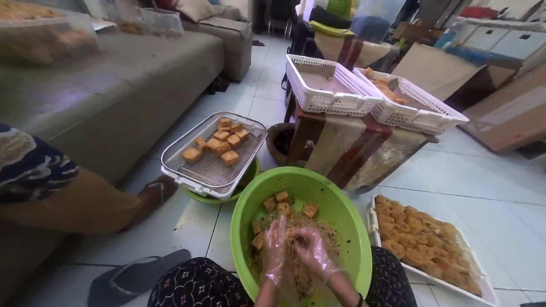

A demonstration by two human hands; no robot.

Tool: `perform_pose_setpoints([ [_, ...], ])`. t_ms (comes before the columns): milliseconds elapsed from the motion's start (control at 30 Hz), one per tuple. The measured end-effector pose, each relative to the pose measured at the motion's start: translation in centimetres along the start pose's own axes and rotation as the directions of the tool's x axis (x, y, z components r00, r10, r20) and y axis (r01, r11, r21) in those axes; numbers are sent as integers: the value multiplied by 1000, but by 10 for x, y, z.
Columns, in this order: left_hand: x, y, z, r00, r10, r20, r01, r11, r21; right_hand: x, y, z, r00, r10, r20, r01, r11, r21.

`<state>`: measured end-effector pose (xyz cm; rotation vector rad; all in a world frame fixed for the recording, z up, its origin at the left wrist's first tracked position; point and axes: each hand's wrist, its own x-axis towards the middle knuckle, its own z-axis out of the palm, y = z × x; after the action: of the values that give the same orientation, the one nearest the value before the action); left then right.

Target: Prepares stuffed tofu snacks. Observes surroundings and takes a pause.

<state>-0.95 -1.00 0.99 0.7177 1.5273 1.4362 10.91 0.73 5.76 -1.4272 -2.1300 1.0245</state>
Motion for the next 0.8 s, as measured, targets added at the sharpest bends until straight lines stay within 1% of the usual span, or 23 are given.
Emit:
perform_pose_setpoints([
  [33,0,2,2,998,-54,-24,54,999,-6,0,0,-3,999,31,-30,-32,999,-23],
  [100,0,3,3,985,-160,-65,153,983,-106,-2,-6,-12,996,52,-77,-58,995,-78],
  [133,0,4,2,975,-209,-69,196,968,-159,-3,-10,-16,995,41,-87,-50,994,-98],
  [167,0,3,2,966,-245,-75,226,953,-204,-5,-10,-15,994,0,-112,-13,994,-110],
  [233,-1,2,0,960,-272,-66,246,933,-264,-13,-12,-7,987,-106,-122,86,984,-156],
  [300,-2,-1,-1,961,-273,-52,245,921,-302,-22,-15,6,981,-183,-67,161,953,-255],
  [333,-2,-3,1,961,-264,-81,224,916,-333,-25,-13,16,968,-232,-94,194,933,-303],
  [367,-1,-4,3,961,-253,-113,199,914,-354,-26,-9,25,950,-267,-162,203,922,-329],
  [400,0,-4,5,964,-234,-127,174,914,-366,-25,-7,28,947,-242,-212,172,938,-302],
  [433,-1,-1,4,969,-214,-126,153,914,-376,-21,-9,25,958,-176,-226,120,963,-242],
  [533,-3,2,4,979,-158,-126,98,917,-386,1,-7,12,987,-10,-158,-9,993,-119],
  [600,0,1,6,986,-95,-140,42,939,-342,12,-13,6,994,69,-85,-79,988,-131],
  [633,0,1,7,989,-60,-137,19,960,-280,15,-18,4,995,75,-62,-84,982,-166],
  [667,-1,1,7,992,-36,-118,13,982,-190,17,-23,3,998,46,-45,-55,972,-227],
  [700,-3,1,3,997,-36,-67,29,995,-91,17,-27,1,1000,7,-7,-9,963,-271],
  [733,-4,5,1,998,-52,-19,52,999,3,17,-30,-4,999,-23,47,36,955,-293],
  [800,-3,11,-2,995,-96,26,92,989,113,17,-30,-23,986,-47,163,94,951,-295],
])
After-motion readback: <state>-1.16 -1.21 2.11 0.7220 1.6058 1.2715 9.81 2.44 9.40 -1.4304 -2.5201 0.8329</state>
